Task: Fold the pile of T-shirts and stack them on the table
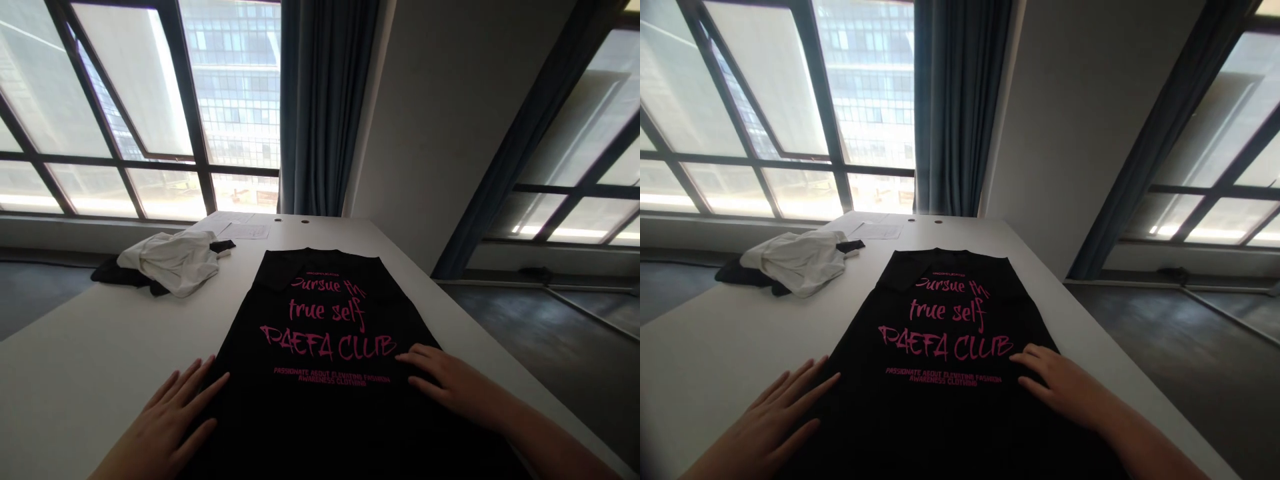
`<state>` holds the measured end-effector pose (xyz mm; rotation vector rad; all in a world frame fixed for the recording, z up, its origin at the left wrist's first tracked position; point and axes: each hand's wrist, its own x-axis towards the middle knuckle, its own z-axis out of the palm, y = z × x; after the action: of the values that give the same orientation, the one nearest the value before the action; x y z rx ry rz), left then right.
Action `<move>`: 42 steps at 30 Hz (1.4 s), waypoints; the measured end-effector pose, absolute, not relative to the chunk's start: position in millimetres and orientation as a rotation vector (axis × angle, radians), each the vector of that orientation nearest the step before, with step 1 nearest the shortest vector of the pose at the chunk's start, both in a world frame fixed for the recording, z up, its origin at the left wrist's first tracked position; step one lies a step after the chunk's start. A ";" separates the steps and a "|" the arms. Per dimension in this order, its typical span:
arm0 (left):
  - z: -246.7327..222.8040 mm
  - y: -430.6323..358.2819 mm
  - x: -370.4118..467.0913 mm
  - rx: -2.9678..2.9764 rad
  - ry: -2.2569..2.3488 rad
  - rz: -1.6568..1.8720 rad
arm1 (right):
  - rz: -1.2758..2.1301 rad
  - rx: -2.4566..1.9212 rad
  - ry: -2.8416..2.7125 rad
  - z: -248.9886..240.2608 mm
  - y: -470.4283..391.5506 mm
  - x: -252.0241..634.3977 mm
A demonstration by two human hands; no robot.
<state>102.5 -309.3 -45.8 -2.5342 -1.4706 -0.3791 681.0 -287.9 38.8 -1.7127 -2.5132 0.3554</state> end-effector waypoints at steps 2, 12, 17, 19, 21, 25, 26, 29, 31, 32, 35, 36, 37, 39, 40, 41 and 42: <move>-42.8 -312.9 100.1 -2.539 -1.421 -0.361 | 0.267 -1.663 -2.484 31.7 -273.3 679.6; -36.5 -319.1 97.4 -2.581 -1.469 -0.367 | 0.182 -1.678 -2.304 6.3 -269.5 669.1; -41.3 -325.5 94.2 -2.555 -1.599 -0.616 | 0.154 -1.658 -2.332 2.3 -267.6 674.0; -41.3 -329.5 98.0 -2.532 -1.716 -0.768 | 0.112 -1.672 -2.343 -2.3 -269.0 679.2; -38.3 -334.7 105.9 -2.506 -1.891 -0.883 | 0.058 -1.701 -2.350 -8.3 -271.1 684.9; -24.5 -346.4 125.1 -2.411 -2.300 -0.859 | 0.140 -1.733 -2.441 -18.9 -275.2 693.9; -20.3 -348.7 128.7 -2.395 -2.384 -0.813 | 0.170 -1.736 -2.463 -19.6 -275.7 695.2; -7.2 -352.5 135.0 -2.441 -2.570 -0.692 | 0.195 -1.752 -2.492 -13.5 -273.3 695.3; 1.3 -353.2 137.1 -2.506 -2.645 -0.629 | 0.193 -1.733 -2.513 -2.1 -266.6 689.3; 5.2 -353.3 138.1 -2.515 -2.668 -0.600 | 0.177 -1.705 -2.526 5.1 -261.0 683.4; 13.7 -354.6 142.2 -2.415 -2.695 -0.508 | 0.097 -1.550 -2.568 27.9 -234.5 650.8; 15.1 -355.4 144.1 -2.379 -2.686 -0.486 | 0.092 -1.481 -2.590 34.4 -222.2 635.0; 15.8 -356.4 146.4 -2.359 -2.669 -0.480 | 0.102 -1.401 -2.625 39.9 -208.3 617.0; 16.2 -358.4 152.4 -2.372 -2.613 -0.529 | 0.127 -1.282 -2.661 47.9 -176.6 576.2; 16.4 -359.3 156.0 -2.398 -2.571 -0.579 | 0.125 -1.257 -2.662 50.5 -159.7 554.3; 17.0 -359.8 159.9 -2.436 -2.518 -0.631 | 0.114 -1.244 -2.667 52.5 -142.5 532.2; 18.1 -359.9 164.0 -2.496 -2.453 -0.673 | 0.111 -1.248 -2.666 53.7 -125.8 510.2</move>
<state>164.0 -359.9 18.1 -2.4959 -2.4526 -0.6729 510.2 -125.8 53.7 -1.2482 -2.6657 0.1115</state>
